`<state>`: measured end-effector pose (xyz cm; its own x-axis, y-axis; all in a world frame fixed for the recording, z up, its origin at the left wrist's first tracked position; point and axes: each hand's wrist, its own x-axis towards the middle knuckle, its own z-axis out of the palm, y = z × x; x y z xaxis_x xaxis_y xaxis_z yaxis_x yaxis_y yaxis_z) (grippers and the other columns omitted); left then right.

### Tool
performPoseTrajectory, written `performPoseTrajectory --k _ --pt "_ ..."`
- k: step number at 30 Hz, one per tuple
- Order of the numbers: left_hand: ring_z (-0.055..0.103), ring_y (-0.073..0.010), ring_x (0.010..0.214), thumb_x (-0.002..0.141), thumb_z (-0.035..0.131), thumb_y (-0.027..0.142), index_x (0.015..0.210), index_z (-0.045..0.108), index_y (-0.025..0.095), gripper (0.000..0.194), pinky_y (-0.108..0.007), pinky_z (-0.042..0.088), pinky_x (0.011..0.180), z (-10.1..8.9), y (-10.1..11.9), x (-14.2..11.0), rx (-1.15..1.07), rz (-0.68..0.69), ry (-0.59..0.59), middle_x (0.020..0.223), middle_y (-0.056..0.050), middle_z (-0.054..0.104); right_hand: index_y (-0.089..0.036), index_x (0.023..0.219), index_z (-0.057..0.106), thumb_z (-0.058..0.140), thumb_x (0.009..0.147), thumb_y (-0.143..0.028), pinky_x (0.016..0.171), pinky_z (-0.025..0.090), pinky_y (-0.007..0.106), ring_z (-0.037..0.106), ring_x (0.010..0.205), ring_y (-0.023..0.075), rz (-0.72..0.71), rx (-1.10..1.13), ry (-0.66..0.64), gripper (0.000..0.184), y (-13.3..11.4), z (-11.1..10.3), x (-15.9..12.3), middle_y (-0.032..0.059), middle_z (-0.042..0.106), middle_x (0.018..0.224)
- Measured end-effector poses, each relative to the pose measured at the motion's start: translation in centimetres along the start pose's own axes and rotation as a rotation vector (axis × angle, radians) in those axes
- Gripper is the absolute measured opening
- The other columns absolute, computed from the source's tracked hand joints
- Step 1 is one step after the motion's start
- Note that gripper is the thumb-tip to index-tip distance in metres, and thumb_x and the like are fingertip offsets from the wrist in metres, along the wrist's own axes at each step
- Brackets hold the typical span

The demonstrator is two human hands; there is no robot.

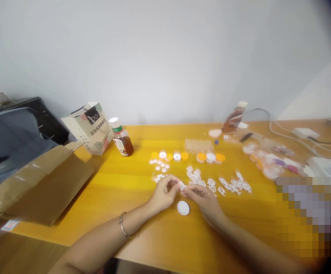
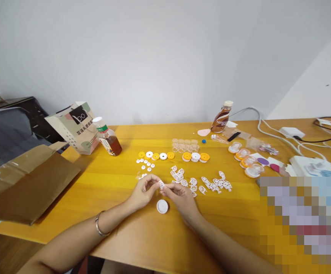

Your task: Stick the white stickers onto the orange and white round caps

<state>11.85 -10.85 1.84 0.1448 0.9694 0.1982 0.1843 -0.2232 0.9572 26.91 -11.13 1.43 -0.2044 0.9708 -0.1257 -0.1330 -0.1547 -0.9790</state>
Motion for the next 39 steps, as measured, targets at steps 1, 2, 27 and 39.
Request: performPoseTrajectory --k 1,2,27,39 --pt "0.053 -0.0126 0.071 0.077 0.052 0.024 0.079 0.055 0.014 0.011 -0.023 0.042 0.070 -0.1 -0.1 0.1 -0.011 -0.002 -0.007 0.074 -0.003 0.058 -0.021 0.069 0.070 0.070 0.061 -0.037 0.075 0.047 0.031 0.061 0.069 0.0160 0.005 0.020 -0.014 0.018 0.1 -0.1 0.0 0.0015 0.069 0.070" --pt "0.053 -0.0124 0.071 0.078 0.051 0.024 0.080 0.055 0.014 0.011 -0.023 0.042 0.069 -0.2 -0.2 0.2 -0.026 -0.004 -0.018 0.074 -0.003 0.058 -0.021 0.070 0.070 0.070 0.061 -0.037 0.076 0.046 0.031 0.061 0.070 0.0158 0.015 0.051 -0.034 0.018 0.1 -0.1 0.1 0.0018 0.069 0.073" --pt "0.049 -0.0170 0.094 0.084 0.043 0.017 0.100 0.057 0.019 0.022 -0.029 0.039 0.081 -1.0 -0.8 6.2 0.873 0.613 -0.380 0.098 -0.007 0.056 -0.023 0.082 0.059 0.073 0.060 -0.028 0.053 0.036 0.024 0.049 0.054 0.0087 0.125 0.323 -0.136 0.026 0.0 -0.3 0.0 -0.0046 0.052 0.064" --pt "0.051 -0.0153 0.081 0.084 0.042 0.019 0.080 0.059 0.014 0.018 -0.025 0.039 0.071 0.0 -1.2 7.2 0.900 0.629 -0.402 0.086 -0.007 0.058 -0.021 0.083 0.058 0.073 0.061 -0.028 0.054 0.040 0.023 0.051 0.054 0.0085 0.139 0.322 -0.165 0.028 0.3 -0.7 0.3 -0.0046 0.052 0.065"
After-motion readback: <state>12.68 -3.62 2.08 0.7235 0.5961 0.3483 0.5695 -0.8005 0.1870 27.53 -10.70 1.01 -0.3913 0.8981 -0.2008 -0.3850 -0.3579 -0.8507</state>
